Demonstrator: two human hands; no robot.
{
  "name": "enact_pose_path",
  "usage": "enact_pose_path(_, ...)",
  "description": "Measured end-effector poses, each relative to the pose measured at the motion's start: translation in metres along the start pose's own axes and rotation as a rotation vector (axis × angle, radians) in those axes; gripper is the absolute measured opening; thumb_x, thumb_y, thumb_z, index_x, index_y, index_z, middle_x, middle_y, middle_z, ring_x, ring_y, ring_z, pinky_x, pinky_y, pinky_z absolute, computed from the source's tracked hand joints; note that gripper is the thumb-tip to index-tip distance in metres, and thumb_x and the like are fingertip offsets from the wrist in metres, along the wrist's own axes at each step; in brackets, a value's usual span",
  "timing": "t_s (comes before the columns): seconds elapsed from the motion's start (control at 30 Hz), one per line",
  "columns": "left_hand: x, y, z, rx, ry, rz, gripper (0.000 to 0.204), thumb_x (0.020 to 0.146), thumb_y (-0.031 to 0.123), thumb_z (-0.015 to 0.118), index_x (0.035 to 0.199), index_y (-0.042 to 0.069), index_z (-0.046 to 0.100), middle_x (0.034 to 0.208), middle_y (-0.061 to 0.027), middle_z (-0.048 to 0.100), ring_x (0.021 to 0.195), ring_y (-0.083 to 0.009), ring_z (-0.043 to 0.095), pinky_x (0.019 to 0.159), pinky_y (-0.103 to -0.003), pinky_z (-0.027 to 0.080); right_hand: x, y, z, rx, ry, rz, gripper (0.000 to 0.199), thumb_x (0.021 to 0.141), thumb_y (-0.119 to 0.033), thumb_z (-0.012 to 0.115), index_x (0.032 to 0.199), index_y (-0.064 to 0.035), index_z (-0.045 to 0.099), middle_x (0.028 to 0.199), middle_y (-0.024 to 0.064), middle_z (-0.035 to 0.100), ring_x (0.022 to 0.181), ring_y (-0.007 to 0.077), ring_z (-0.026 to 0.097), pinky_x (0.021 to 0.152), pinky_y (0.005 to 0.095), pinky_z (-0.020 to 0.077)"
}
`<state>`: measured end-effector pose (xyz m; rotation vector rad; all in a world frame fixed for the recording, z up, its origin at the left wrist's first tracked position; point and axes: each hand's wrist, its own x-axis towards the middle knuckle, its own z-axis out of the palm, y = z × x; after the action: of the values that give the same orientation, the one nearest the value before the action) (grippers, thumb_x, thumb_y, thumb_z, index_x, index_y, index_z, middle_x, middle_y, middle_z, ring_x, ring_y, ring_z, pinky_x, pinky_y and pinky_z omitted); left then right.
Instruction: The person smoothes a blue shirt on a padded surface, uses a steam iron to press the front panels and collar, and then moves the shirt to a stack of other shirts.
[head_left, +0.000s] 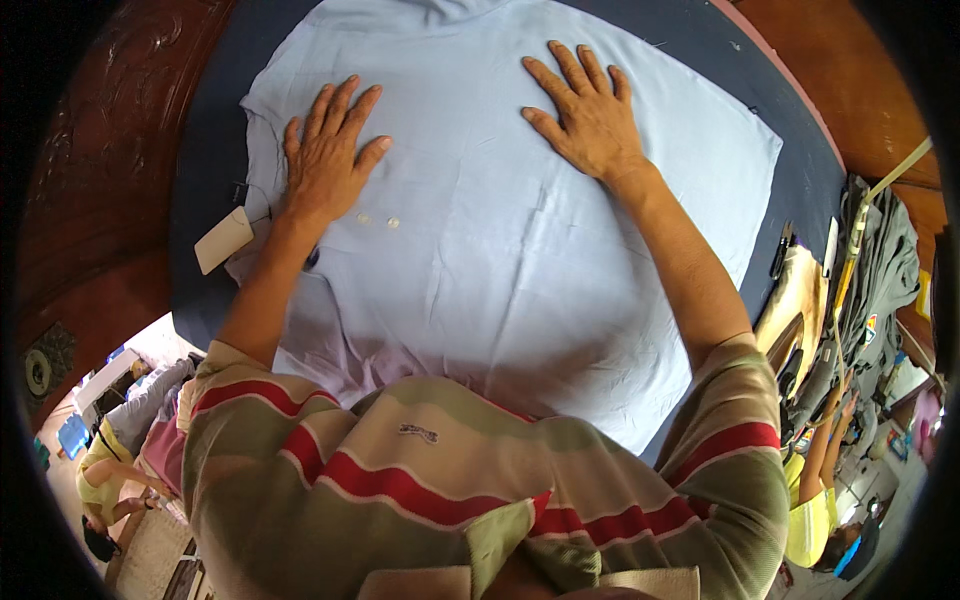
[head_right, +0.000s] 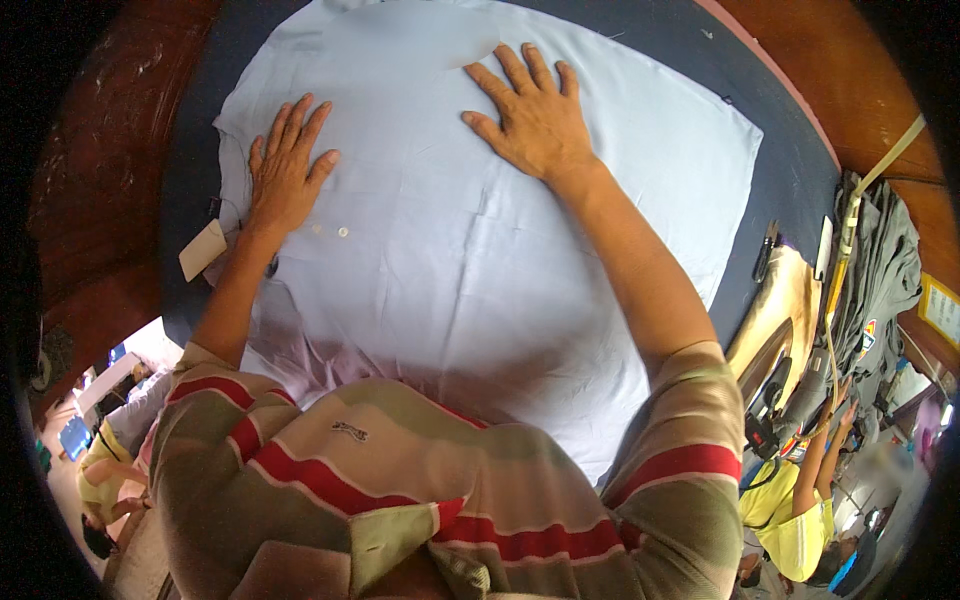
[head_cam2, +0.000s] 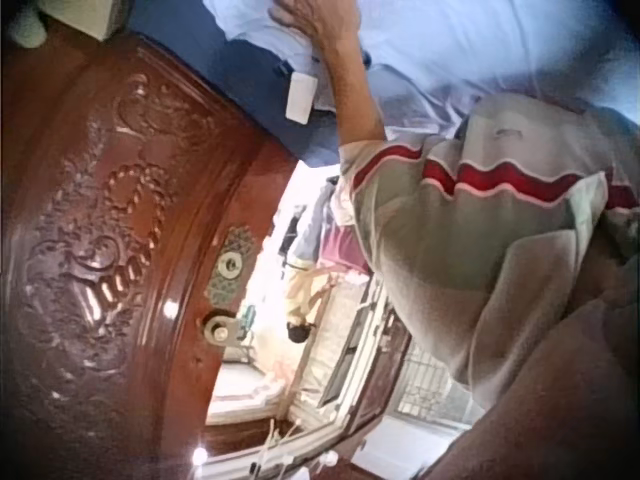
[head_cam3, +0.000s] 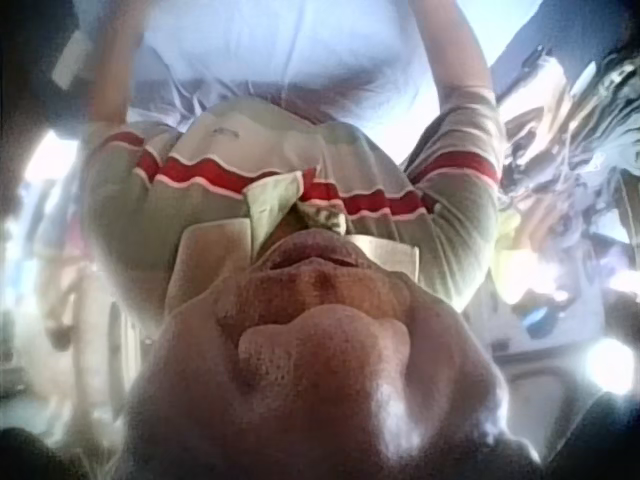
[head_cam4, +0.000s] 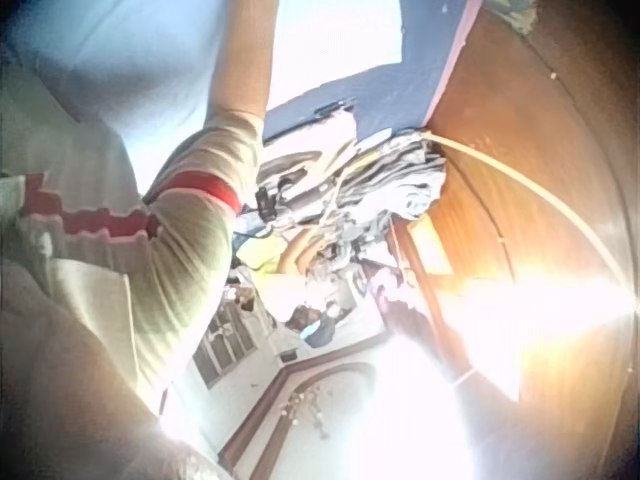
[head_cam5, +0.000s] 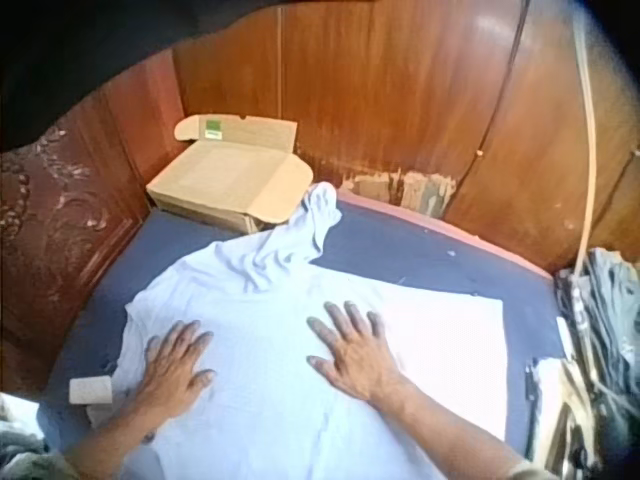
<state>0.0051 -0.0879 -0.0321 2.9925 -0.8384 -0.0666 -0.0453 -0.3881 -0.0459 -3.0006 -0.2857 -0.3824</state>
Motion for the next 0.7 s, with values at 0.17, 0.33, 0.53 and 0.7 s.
enact_pose_path(0.17, 0.006, 0.012, -0.013, -0.008, 0.028, 0.026, 0.055, 0.090, 0.041, 0.044, 0.141, 0.024, 0.030, 0.149, -0.0030, 0.022, 0.138, -0.0258, 0.017, 0.105, -0.057, 0.013, -0.008, 0.003, -0.019, 0.031, -0.045, -0.011, 0.060, 0.085, -0.063, 0.039, 0.135, -0.0295, 0.041, 0.143, 0.0081, 0.032, 0.135, 0.0326, 0.022, 0.106, 0.0562, 0.0154)
enact_pose_path(0.33, -0.004, 0.052, -0.006, -0.062, 0.037, 0.250, 0.058, 0.089, 0.044, 0.046, 0.141, 0.023, 0.031, 0.148, -0.0028, 0.025, 0.137, -0.0247, 0.020, 0.105, -0.054, 0.015, -0.044, -0.002, -0.020, 0.003, -0.106, 0.031, 0.060, 0.084, -0.062, 0.043, 0.135, -0.0285, 0.041, 0.144, 0.0087, 0.030, 0.135, 0.0331, 0.022, 0.105, 0.0572, 0.0157)
enact_pose_path(0.53, -0.001, 0.100, -0.025, -0.200, 0.047, 0.404, 0.056, 0.088, 0.042, 0.048, 0.139, 0.023, 0.034, 0.147, -0.0036, 0.026, 0.136, -0.0244, 0.020, 0.105, -0.053, 0.016, -0.059, -0.014, -0.032, 0.054, -0.095, 0.014, 0.059, 0.085, -0.060, 0.042, 0.135, -0.0286, 0.041, 0.145, 0.0093, 0.029, 0.134, 0.0331, 0.023, 0.105, 0.0571, 0.0179)
enact_pose_path(0.7, 0.001, 0.107, -0.010, -0.107, -0.130, 0.447, 0.050, 0.090, 0.039, 0.046, 0.138, 0.025, 0.037, 0.148, -0.0019, 0.025, 0.137, -0.0230, 0.019, 0.106, -0.053, 0.014, -0.080, 0.007, -0.052, 0.167, -0.134, 0.044, 0.055, 0.088, -0.055, 0.041, 0.135, -0.0281, 0.040, 0.145, 0.0098, 0.028, 0.135, 0.0336, 0.022, 0.106, 0.0572, 0.0153)
